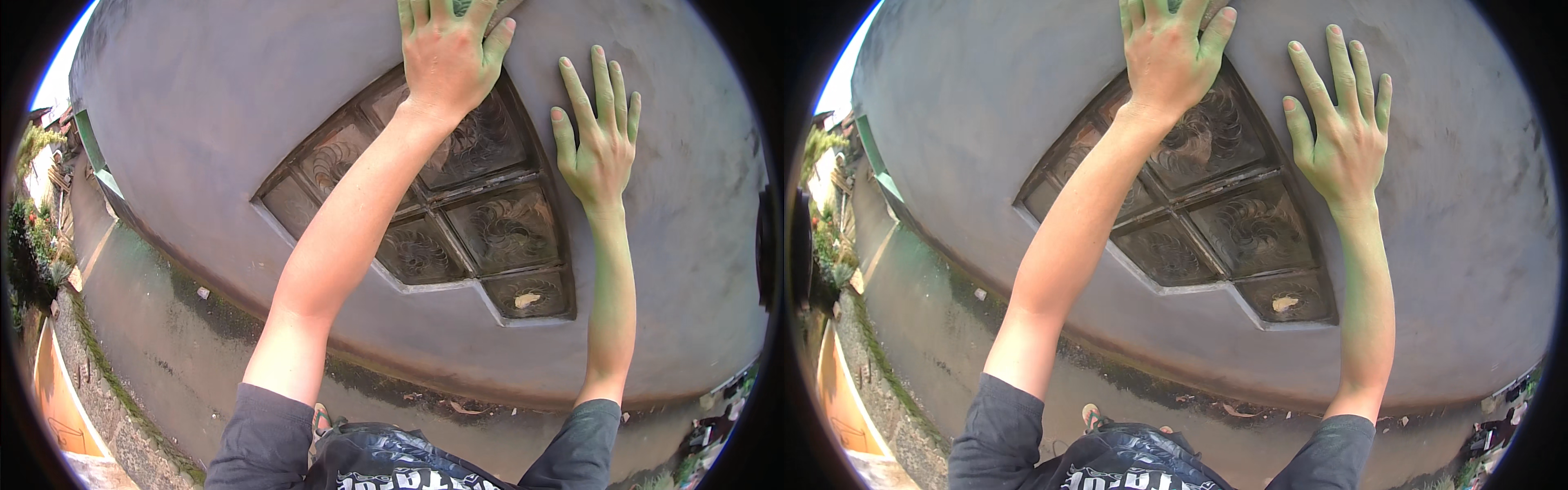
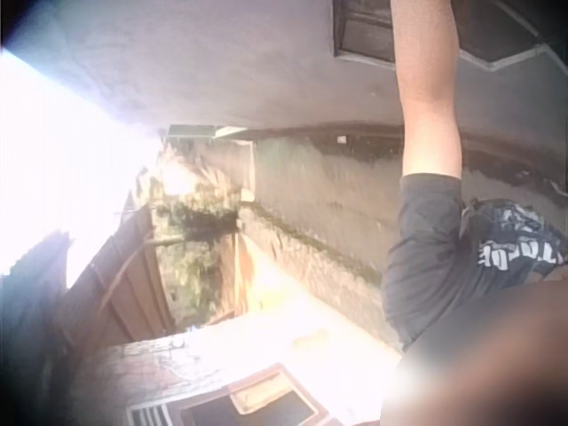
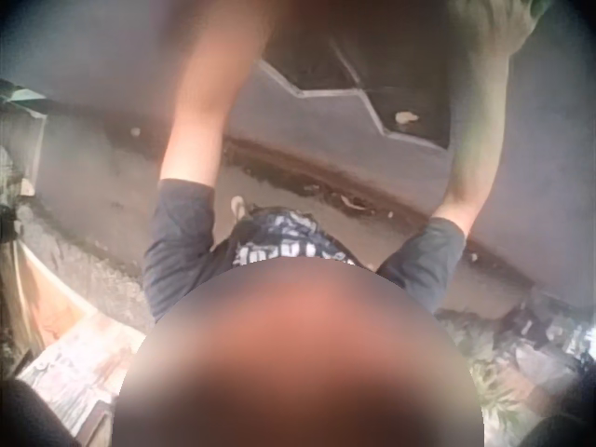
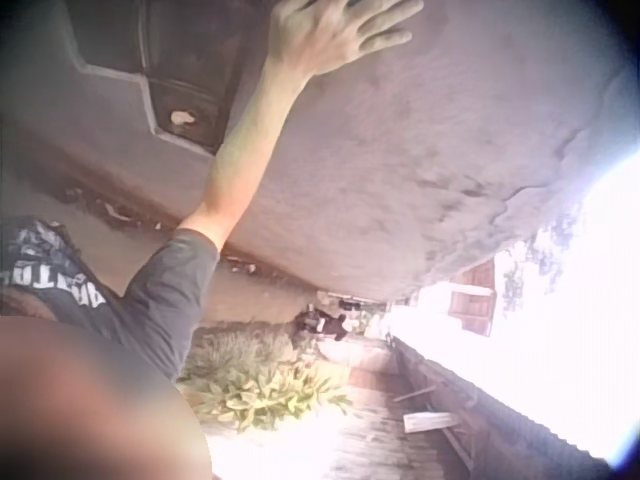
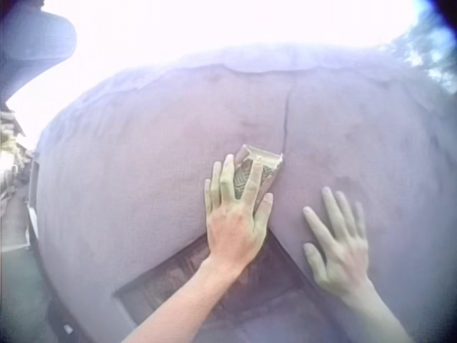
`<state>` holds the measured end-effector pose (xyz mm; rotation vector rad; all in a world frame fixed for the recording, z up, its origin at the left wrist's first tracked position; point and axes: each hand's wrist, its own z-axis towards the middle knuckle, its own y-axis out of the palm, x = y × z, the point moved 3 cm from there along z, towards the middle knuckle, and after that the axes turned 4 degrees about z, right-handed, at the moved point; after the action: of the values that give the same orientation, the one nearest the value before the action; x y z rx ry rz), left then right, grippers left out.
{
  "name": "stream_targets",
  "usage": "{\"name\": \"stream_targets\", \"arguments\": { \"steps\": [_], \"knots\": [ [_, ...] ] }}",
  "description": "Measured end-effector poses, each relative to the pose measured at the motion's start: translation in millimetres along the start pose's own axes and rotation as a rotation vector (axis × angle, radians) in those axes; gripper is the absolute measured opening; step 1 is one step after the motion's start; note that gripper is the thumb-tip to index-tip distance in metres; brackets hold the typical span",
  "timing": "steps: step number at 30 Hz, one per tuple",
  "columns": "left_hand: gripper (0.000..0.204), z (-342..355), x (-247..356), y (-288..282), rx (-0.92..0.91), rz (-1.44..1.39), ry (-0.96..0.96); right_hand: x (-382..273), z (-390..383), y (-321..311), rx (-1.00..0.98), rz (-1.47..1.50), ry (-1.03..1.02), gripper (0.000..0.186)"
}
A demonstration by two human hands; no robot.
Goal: The person smooths a curved exterior wall using a green sanding block held in the right hand while the left hand supports the surface. The person moves the block in circular and linear motions across the wall, working around a decorative tile inset.
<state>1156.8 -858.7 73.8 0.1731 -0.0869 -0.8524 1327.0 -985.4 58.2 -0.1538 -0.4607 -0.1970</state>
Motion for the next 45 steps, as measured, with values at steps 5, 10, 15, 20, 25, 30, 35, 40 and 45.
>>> {"name": "stream_targets", "arguments": {
  "steps": [5, 10, 15, 20, 25, 30, 35, 40, 45],
  "knots": [
    [0.059, -32.6, 24.4, -9.9, -0.136, -0.069, 0.185, 2.0, -5.6, -2.4, 0.046, 0.094, -0.037, 0.050],
    [0.062, -35.0, -60.0, -12.8, -0.031, 0.023, -0.017, 2.5, -8.6, -0.6, 0.058, 0.090, -0.024, 0.049],
    [0.059, -108.1, -151.4, -41.5, 0.057, 0.174, -0.391, -0.1, -8.5, -0.4, 0.068, 0.107, -0.012, 0.049],
    [0.058, -202.0, -197.3, -76.8, 0.120, 0.329, -0.718, -0.6, -8.9, -0.4, 0.098, 0.086, -0.011, 0.049],
    [0.054, -201.8, -155.9, -61.0, 0.147, 0.296, -0.990, -0.9, -9.3, -0.2, 0.102, 0.068, -0.001, 0.047],
    [0.053, -112.1, -48.3, -19.7, 0.244, 0.138, -0.442, -0.7, -8.8, -0.6, 0.105, 0.068, -0.002, 0.047],
    [0.055, -88.4, -10.2, -6.0, 0.123, 0.023, -0.024, 0.6, -10.1, -0.2, 0.087, 0.101, -0.003, 0.047],
    [0.049, -145.8, -110.1, -34.4, 0.126, 0.096, -0.122, -1.0, -11.3, -0.9, 0.090, 0.087, -0.012, 0.046],
    [0.044, -244.1, -222.3, -99.0, 0.103, 0.237, -0.813, -3.5, -10.8, 0.7, 0.068, 0.057, 0.016, 0.046]
  ]
}}
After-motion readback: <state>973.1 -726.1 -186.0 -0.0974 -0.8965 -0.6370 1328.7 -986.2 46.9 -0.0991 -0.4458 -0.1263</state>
